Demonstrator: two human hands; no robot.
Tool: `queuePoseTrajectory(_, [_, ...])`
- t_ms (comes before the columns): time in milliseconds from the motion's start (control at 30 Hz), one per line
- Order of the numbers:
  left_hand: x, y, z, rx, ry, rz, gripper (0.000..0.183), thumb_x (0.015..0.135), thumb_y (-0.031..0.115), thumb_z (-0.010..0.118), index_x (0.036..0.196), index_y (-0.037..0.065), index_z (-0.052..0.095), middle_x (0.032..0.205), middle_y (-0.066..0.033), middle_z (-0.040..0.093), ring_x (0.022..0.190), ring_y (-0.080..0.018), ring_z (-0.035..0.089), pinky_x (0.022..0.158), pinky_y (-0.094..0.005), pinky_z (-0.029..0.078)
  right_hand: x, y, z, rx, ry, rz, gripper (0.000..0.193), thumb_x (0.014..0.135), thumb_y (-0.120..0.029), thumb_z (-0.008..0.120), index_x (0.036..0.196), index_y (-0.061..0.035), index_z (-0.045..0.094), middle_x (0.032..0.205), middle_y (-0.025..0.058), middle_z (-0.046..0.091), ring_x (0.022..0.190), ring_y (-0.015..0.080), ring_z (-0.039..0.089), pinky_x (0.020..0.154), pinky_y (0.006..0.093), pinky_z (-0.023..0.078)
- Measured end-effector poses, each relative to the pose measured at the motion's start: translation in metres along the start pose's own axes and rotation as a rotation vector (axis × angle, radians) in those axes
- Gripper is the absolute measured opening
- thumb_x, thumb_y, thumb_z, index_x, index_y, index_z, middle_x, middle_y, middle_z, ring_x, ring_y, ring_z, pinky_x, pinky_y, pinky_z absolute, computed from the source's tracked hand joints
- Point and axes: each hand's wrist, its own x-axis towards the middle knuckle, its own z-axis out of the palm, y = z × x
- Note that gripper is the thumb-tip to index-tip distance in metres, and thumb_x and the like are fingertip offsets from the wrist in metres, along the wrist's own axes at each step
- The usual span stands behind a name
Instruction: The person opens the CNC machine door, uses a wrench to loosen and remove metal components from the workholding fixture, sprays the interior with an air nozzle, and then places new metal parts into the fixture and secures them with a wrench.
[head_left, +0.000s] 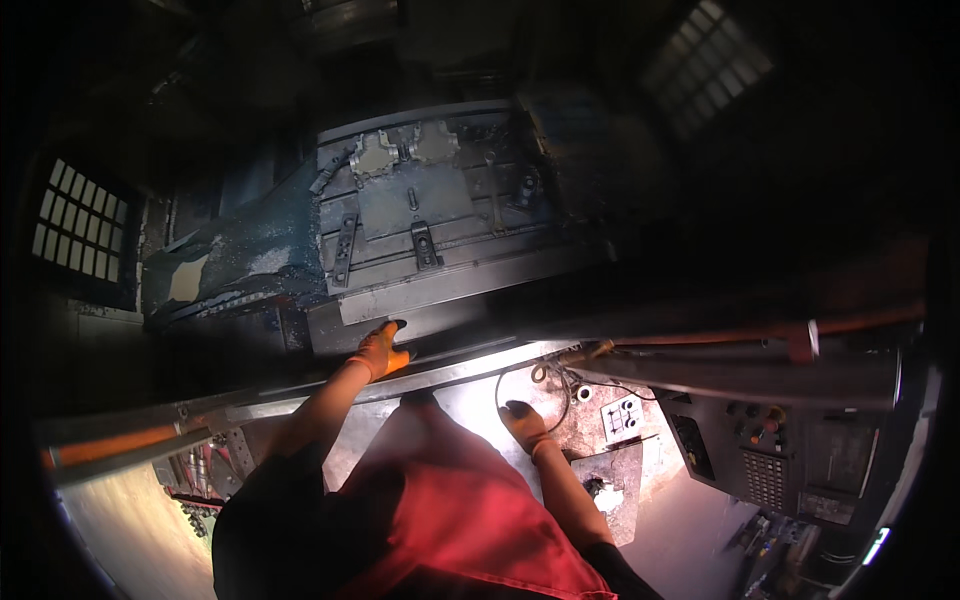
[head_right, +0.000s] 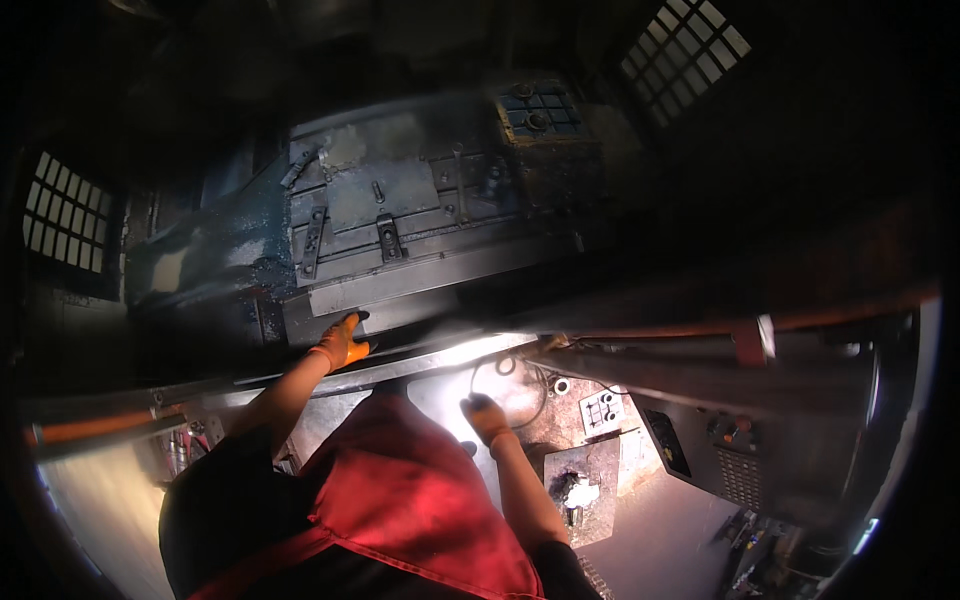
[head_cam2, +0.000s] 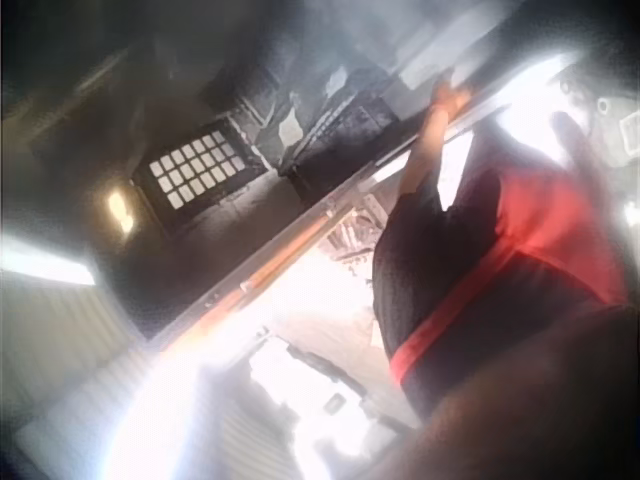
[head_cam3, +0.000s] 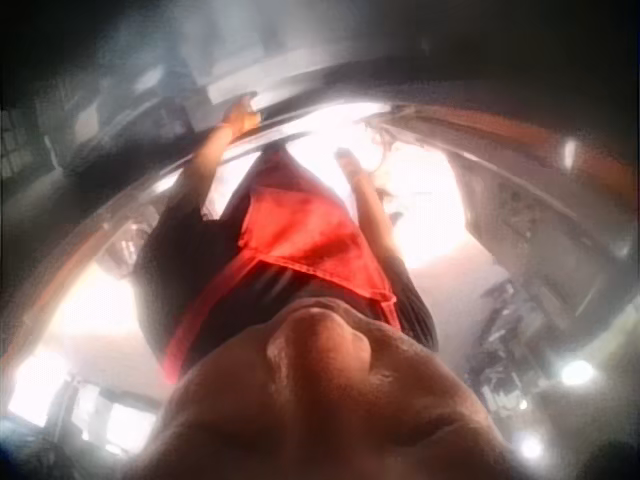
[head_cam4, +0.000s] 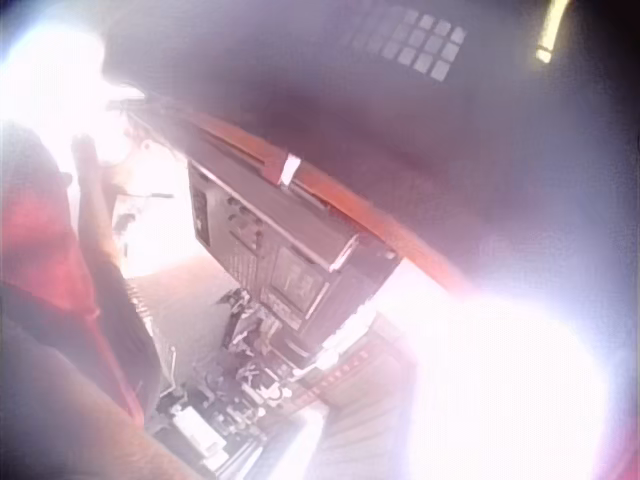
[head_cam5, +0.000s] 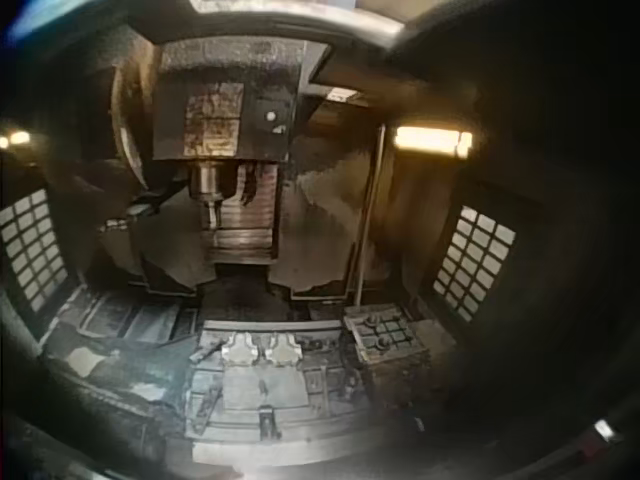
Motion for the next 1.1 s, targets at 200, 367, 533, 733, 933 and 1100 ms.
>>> queuePoseTrajectory(200, [0.096,-0.011,-0.062,-0.312,0.146,0.208,0.058,0.080,0.027,0.073,0.129,0.002,0.055,0.128,-0.0199,0.059,0.120,-0.0344,0.056,0.100,-0.0393,0.046,0.189,-0.227,-0.020,-0.520,0.307,-0.276,0.050,0.088,-0.044,0.060,0.122,-0.0073,0.061,0.114,0.0227,0.065,0.109,0.0393,0.061,0.096,0.0439,0.050])
queuePoseTrajectory(367, [0.117,-0.043,-0.056,-0.430,0.097,0.060,0.051,0.083,0.017,0.073,0.127,0.001,0.055,0.124,-0.0160,0.061,0.113,-0.0284,0.059,0.095,-0.0363,0.047,0.353,-0.378,-0.068,-0.745,0.269,0.065,0.051,0.088,-0.043,0.062,0.121,-0.0047,0.059,0.117,0.0214,0.065,0.110,0.0393,0.062,0.095,0.0443,0.051])
queuePoseTrajectory(533, [0.115,-0.001,-0.085,-0.926,-0.229,-0.076,0.046,0.091,0.022,0.062,0.133,0.006,0.051,0.123,-0.0094,0.061,0.109,-0.0219,0.059,0.096,-0.0334,0.047,0.497,-0.298,-0.073,-0.980,0.188,0.210,0.032,0.091,-0.025,0.058,0.113,-0.0027,0.062,0.112,0.0204,0.068,0.111,0.0311,0.065,0.090,0.0387,0.054])
queuePoseTrajectory(733, [0.142,-0.027,-0.073,-1.535,-0.455,-0.195,0.044,0.104,0.038,0.041,0.135,0.008,0.051,0.124,-0.0033,0.059,0.107,-0.0151,0.057,0.094,-0.0287,0.046,0.468,-0.363,-0.095,-1.072,0.153,0.075,0.029,0.089,-0.024,0.059,0.110,-0.0045,0.063,0.104,0.0196,0.070,0.100,0.0329,0.068,0.083,0.0394,0.055])
queuePoseTrajectory(933, [0.213,0.018,-0.098,-1.453,-0.408,0.060,0.036,0.102,0.029,0.050,0.132,0.010,0.052,0.116,-0.0015,0.059,0.100,-0.0117,0.058,0.088,-0.0261,0.048,0.381,-0.349,-0.084,1.032,0.336,0.013,0.036,0.104,-0.036,0.033,0.108,-0.0116,0.059,0.096,0.0063,0.064,0.082,0.0194,0.062,0.079,0.0325,0.054])
queuePoseTrajectory(1100, [0.262,0.072,-0.112,-1.756,-0.293,-0.222,0.026,0.095,0.017,0.059,0.120,0.009,0.060,0.094,-0.0012,0.063,0.081,-0.0110,0.059,0.067,-0.0251,0.047,0.279,-0.357,-0.005,0.530,0.286,0.024,0.035,0.097,-0.023,0.044,0.124,-0.0033,0.057,0.104,0.0065,0.066,0.093,0.0181,0.063,0.084,0.0293,0.050])
